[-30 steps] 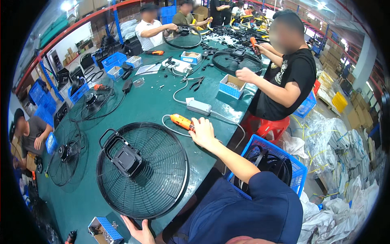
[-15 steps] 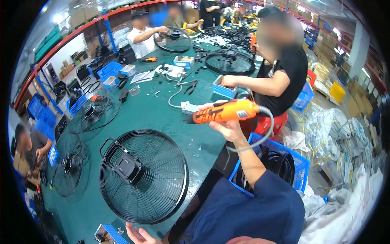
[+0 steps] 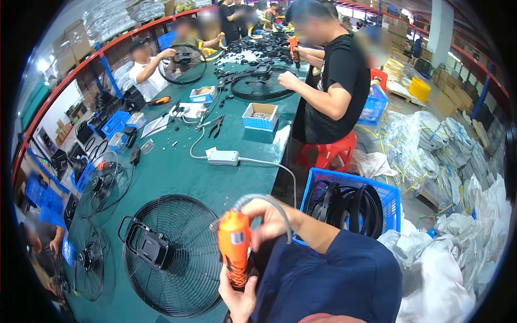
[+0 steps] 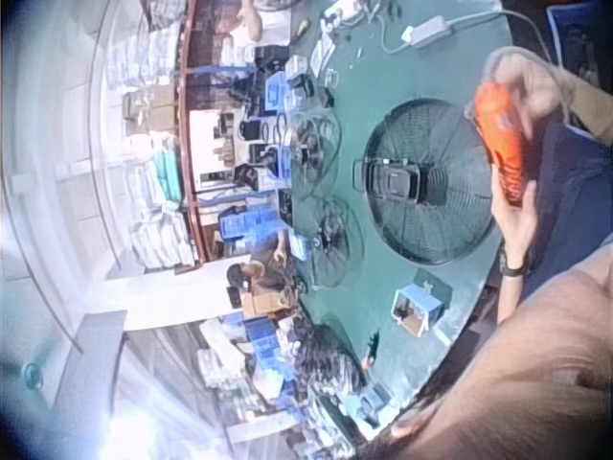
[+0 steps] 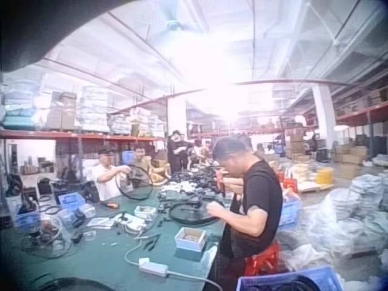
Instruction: Assembling the protective covers and components of an industrial electric fan using a power screwdriver.
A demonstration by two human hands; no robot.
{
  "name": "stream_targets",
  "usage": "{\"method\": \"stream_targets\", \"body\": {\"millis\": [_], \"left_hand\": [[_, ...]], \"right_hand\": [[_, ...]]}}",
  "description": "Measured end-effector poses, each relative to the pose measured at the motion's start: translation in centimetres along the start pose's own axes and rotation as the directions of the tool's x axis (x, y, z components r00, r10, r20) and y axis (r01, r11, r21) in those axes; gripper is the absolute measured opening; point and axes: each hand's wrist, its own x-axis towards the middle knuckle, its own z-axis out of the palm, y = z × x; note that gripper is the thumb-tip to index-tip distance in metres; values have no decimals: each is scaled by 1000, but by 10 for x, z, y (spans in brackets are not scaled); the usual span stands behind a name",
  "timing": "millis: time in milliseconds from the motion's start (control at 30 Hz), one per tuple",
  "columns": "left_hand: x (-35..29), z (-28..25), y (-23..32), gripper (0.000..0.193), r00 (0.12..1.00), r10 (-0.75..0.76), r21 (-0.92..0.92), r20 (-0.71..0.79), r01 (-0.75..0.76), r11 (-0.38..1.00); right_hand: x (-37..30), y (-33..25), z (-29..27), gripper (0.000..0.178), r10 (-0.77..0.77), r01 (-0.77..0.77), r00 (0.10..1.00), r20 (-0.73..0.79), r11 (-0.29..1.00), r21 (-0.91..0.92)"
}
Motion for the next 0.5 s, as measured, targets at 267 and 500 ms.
{"method": "stream_targets", "body": {"millis": [267,500], "left_hand": [[10,-2,-25,58,976,-193,-194,-95,172,966],[21,10,6,56,989,52,227,136,-82,970]], "right_hand": [[-64,-8,-16,39,-149,251,674,-723,967,35],[-35,38,61,86,301,-300,952,59,871,389]]}}
